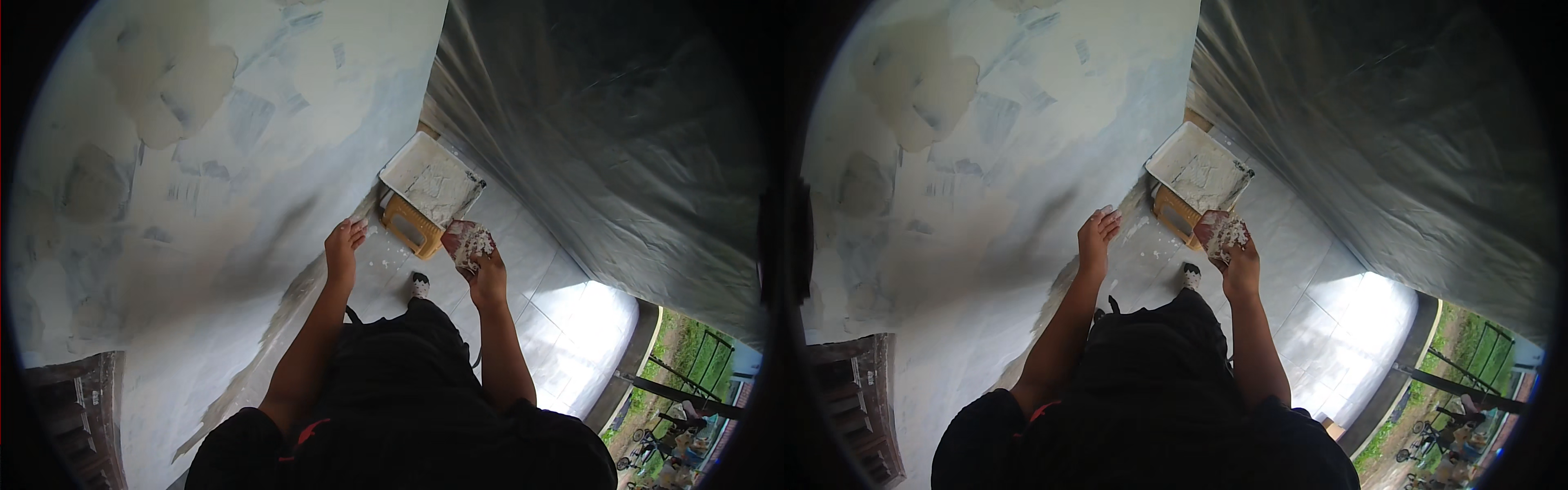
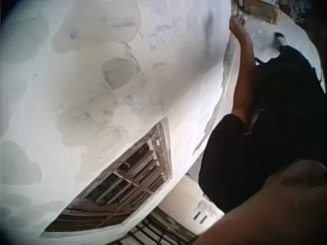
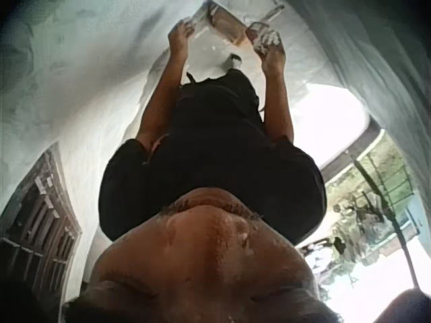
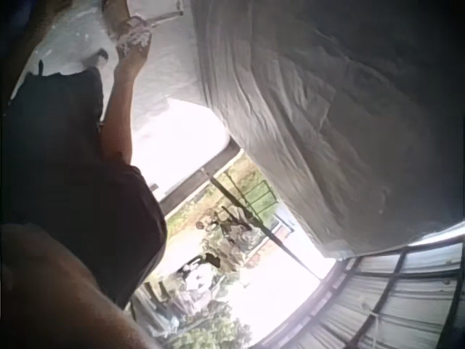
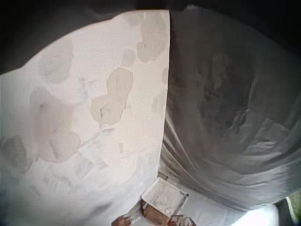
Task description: The person applies wall putty to damaged spots on an exterior wall using a small putty knife, smoothing the filler over the surface.
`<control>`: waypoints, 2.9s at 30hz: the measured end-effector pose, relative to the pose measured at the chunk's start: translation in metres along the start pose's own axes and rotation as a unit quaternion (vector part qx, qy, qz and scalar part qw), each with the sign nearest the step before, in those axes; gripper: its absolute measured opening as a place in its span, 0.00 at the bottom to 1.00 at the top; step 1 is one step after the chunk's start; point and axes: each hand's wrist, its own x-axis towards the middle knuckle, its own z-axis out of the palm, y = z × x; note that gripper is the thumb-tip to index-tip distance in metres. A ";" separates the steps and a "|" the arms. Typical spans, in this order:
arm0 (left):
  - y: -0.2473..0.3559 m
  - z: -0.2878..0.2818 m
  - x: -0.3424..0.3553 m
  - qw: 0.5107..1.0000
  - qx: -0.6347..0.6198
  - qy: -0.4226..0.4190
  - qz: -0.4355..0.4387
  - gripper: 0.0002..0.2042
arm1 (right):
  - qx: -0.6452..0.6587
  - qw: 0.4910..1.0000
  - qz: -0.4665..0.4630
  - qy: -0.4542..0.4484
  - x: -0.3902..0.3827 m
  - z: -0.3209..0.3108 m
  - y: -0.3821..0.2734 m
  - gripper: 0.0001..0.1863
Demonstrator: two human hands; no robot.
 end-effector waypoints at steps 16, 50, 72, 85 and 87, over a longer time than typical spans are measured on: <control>-0.181 -0.006 -0.025 0.962 -0.115 0.015 -0.246 0.40 | -0.548 0.812 -0.202 -0.024 0.124 -0.023 0.086 0.15; -0.238 0.056 0.027 0.939 -0.196 0.027 -0.280 0.50 | -0.615 0.755 -0.175 -0.145 0.214 -0.019 0.144 0.13; -0.238 0.053 0.029 0.942 -0.182 -0.004 -0.281 0.52 | -0.590 0.777 -0.186 -0.112 0.203 -0.024 0.151 0.14; -0.239 0.051 0.030 0.945 -0.174 -0.020 -0.276 0.51 | -0.537 0.811 -0.214 -0.091 0.196 -0.016 0.148 0.14; -0.238 0.051 0.030 0.947 -0.166 -0.025 -0.275 0.51 | -0.498 0.832 -0.225 -0.096 0.198 -0.015 0.148 0.14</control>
